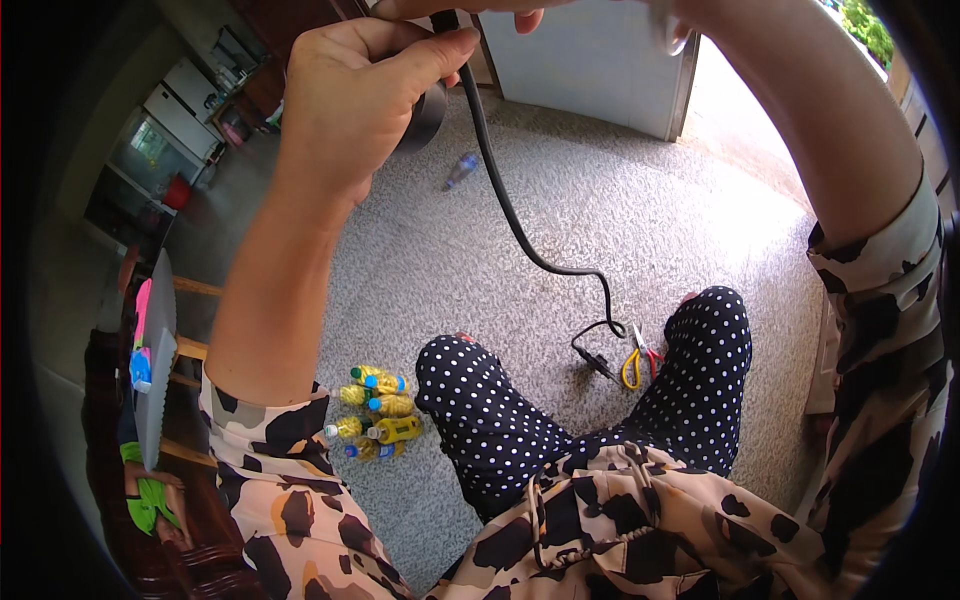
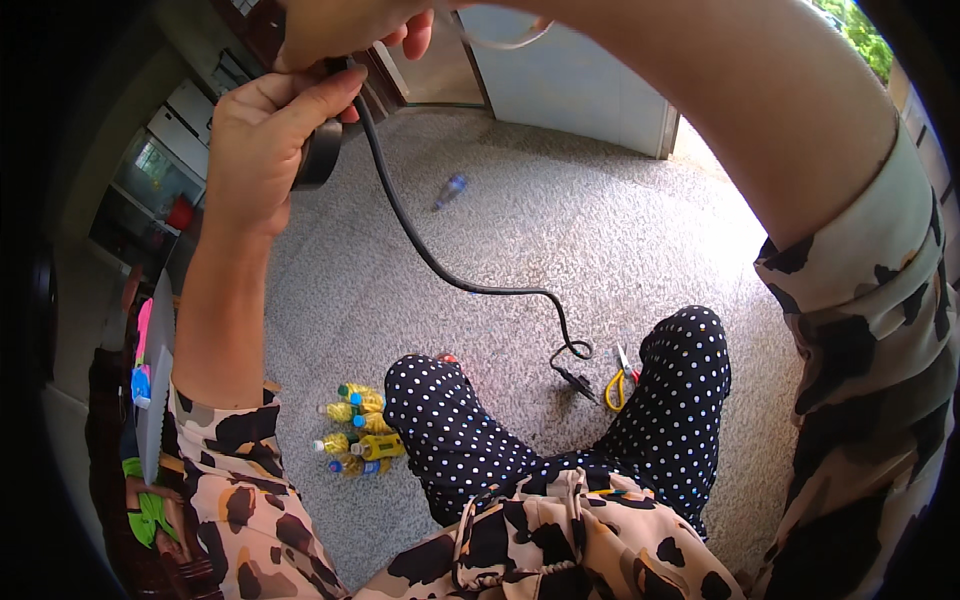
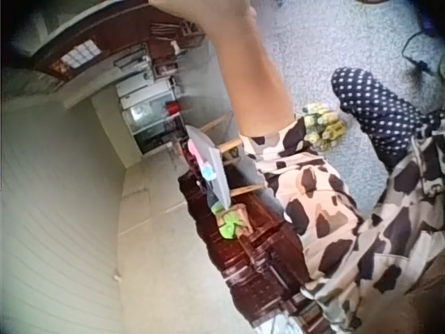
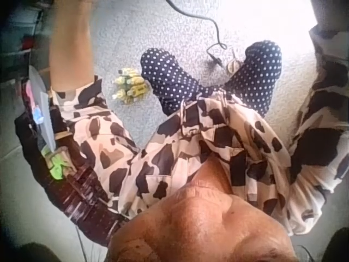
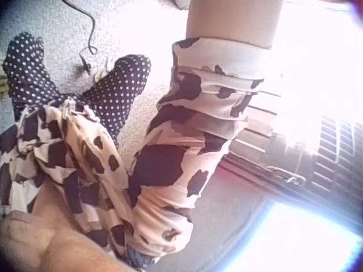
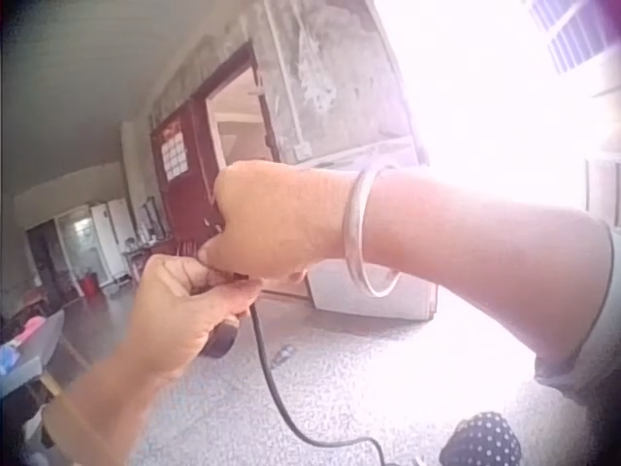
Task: Repairing an electrical cord by wrapping it with tape and tightening the plug with a screwdriver.
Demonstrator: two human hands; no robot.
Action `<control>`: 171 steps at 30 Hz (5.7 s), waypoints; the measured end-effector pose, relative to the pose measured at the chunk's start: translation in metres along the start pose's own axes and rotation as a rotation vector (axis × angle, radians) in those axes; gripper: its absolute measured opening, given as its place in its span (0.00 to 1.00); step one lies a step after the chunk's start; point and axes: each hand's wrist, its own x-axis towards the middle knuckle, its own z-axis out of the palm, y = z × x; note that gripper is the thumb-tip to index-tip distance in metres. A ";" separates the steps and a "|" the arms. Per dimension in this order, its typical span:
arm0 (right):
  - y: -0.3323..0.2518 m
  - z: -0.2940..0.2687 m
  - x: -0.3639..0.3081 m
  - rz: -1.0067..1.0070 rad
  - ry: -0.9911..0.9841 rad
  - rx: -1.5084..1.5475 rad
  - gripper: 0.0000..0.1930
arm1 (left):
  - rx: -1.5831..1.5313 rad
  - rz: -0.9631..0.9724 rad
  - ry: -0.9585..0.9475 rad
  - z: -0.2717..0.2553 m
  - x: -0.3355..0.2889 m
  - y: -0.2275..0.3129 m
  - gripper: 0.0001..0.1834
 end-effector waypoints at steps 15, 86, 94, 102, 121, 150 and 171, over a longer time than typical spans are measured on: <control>0.067 0.030 0.006 -0.556 -0.164 1.289 0.19 | -0.127 0.037 -0.333 -0.012 0.001 0.008 0.09; 0.036 0.055 0.004 -0.188 0.411 0.169 0.17 | 0.309 -0.046 -0.210 0.004 -0.019 -0.007 0.12; 0.061 0.042 0.008 -0.296 -0.154 0.685 0.29 | 0.016 -0.125 -0.264 -0.002 -0.020 -0.017 0.12; 0.070 0.051 0.005 -0.528 -0.260 1.577 0.30 | -0.232 -0.195 -0.389 -0.009 -0.008 0.007 0.07; 0.054 0.023 -0.017 -0.296 -0.102 0.787 0.08 | 0.004 -0.218 -0.502 -0.015 -0.025 0.026 0.21; 0.062 0.055 0.008 -0.241 -0.533 1.831 0.11 | -0.080 0.017 -0.187 0.003 -0.032 0.005 0.07; 0.047 0.063 -0.005 -0.074 0.281 0.938 0.17 | 0.155 -0.156 -0.188 0.005 -0.034 -0.002 0.13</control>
